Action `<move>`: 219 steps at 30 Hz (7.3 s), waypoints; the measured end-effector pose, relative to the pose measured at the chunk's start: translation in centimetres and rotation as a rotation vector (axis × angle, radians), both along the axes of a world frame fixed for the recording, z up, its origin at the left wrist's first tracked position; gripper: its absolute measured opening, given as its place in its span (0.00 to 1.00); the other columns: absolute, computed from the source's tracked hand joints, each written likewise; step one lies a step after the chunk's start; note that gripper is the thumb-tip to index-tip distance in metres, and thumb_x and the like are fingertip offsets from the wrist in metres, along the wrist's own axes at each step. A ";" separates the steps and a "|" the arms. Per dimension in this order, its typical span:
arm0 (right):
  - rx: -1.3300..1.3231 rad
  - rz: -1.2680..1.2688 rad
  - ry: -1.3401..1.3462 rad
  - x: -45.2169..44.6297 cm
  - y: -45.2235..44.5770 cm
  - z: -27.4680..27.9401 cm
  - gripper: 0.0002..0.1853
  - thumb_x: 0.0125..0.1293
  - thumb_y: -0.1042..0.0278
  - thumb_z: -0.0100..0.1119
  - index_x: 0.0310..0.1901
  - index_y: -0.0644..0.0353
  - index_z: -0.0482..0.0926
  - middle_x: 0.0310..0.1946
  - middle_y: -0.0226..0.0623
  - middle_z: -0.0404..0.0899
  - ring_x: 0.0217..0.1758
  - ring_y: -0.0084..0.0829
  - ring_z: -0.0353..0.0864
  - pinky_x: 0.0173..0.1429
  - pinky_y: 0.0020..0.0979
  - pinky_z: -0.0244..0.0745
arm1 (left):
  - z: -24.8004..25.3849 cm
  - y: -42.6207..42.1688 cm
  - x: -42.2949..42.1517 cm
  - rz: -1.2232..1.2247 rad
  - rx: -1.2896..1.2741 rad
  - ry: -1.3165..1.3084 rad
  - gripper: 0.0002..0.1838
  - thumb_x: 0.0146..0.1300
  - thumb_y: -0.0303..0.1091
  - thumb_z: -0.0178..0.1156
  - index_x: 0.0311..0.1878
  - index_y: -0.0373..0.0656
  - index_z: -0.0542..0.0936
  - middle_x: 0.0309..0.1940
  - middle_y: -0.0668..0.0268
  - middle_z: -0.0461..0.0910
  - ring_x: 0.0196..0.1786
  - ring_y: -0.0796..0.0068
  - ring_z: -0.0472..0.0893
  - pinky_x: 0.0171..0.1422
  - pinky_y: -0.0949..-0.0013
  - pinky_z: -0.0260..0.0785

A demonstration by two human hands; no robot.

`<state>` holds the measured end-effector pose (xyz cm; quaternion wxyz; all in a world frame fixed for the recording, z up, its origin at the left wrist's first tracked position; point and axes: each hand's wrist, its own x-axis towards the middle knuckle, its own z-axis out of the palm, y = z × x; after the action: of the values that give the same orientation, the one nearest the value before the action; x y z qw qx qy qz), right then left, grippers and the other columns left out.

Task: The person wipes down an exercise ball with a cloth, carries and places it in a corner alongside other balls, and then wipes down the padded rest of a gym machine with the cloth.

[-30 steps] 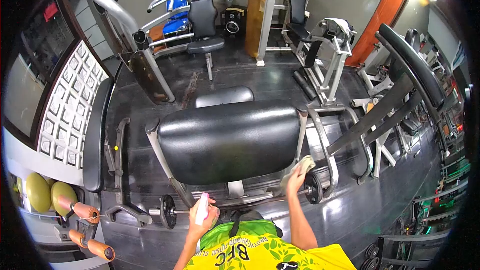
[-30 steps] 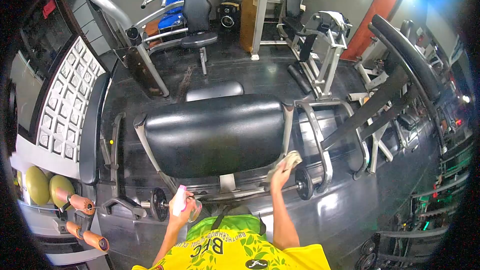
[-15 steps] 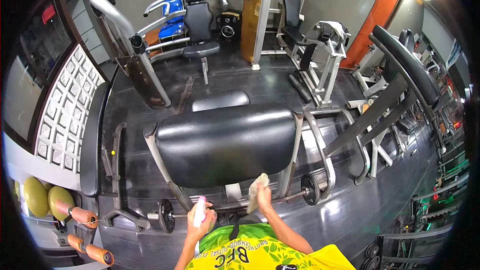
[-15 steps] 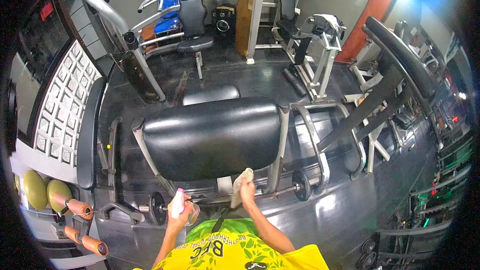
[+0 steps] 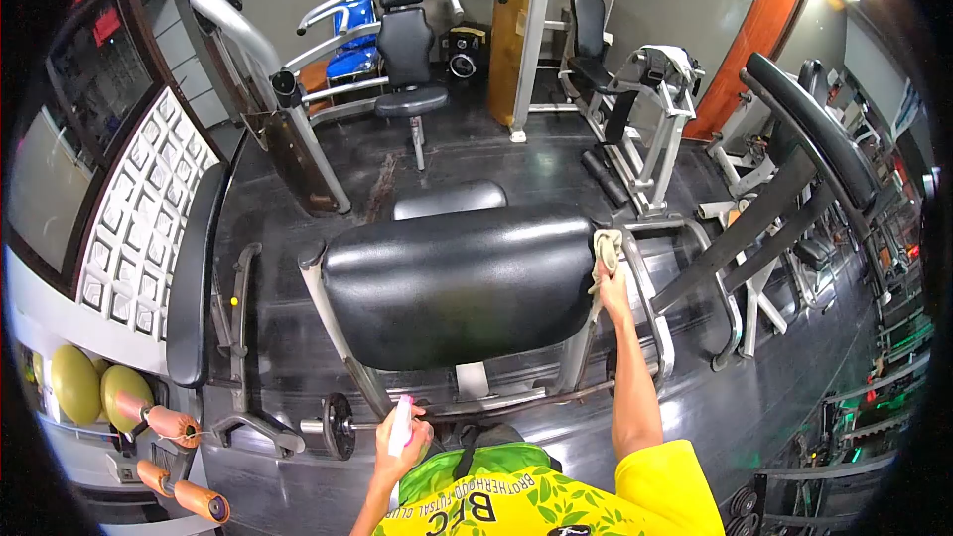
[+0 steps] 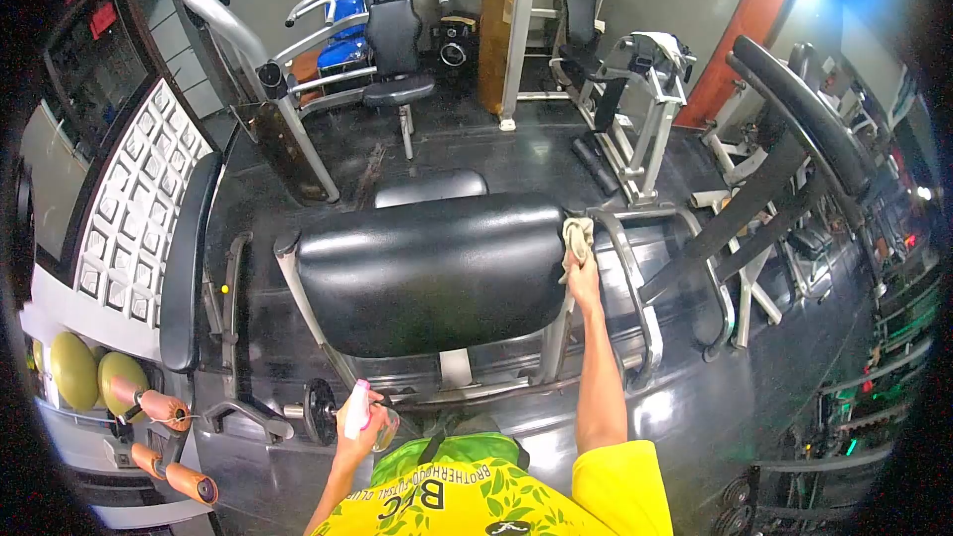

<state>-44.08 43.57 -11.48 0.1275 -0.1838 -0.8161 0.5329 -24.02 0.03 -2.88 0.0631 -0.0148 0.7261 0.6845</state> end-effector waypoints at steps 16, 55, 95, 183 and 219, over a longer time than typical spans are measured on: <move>0.194 -0.392 0.082 11.2 -6.4 -16.0 0.19 0.70 0.61 0.49 0.53 0.71 0.72 0.46 0.52 0.79 0.50 0.43 0.78 0.55 0.39 0.69 | -1.2 0.4 0.0 0.052 0.016 -0.012 0.10 0.58 0.23 0.61 0.43 0.37 0.75 0.21 0.70 0.77 0.26 0.84 0.76 0.32 0.77 0.70; 0.232 -0.323 -0.013 4.7 -17.2 4.1 0.21 0.67 0.60 0.51 0.51 0.71 0.72 0.45 0.55 0.77 0.50 0.51 0.77 0.54 0.43 0.68 | 0.5 -7.7 1.6 0.186 0.089 -0.035 0.10 0.60 0.20 0.57 0.45 0.38 0.74 0.20 0.72 0.75 0.23 0.85 0.74 0.27 0.79 0.67; 0.822 0.304 -0.071 -0.3 -35.2 6.6 0.25 0.63 0.64 0.51 0.63 0.47 0.68 0.46 0.52 0.76 0.36 0.51 0.82 0.41 0.50 0.76 | -0.8 -13.3 2.2 0.201 0.074 0.040 0.11 0.59 0.22 0.60 0.46 0.38 0.74 0.19 0.71 0.76 0.22 0.85 0.74 0.26 0.78 0.66; 1.009 0.784 0.262 10.1 -35.8 -6.3 0.16 0.54 0.70 0.55 0.46 0.50 0.80 0.45 0.41 0.74 0.48 0.40 0.78 0.45 0.45 0.76 | -1.6 -12.6 2.4 0.236 0.007 0.016 0.12 0.57 0.24 0.61 0.45 0.37 0.76 0.22 0.69 0.77 0.26 0.85 0.75 0.33 0.77 0.68; 0.918 0.848 0.216 11.2 -32.2 -7.6 0.19 0.51 0.69 0.58 0.48 0.50 0.78 0.37 0.40 0.74 0.36 0.40 0.78 0.40 0.43 0.76 | -1.6 -12.0 1.3 0.148 -0.033 0.018 0.13 0.57 0.24 0.62 0.46 0.39 0.76 0.21 0.70 0.77 0.26 0.86 0.74 0.32 0.77 0.67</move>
<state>-32.85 11.33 -19.08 0.0528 0.2838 -0.9458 0.1486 -22.69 -11.99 -4.51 0.0053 -0.0634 0.7348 0.6753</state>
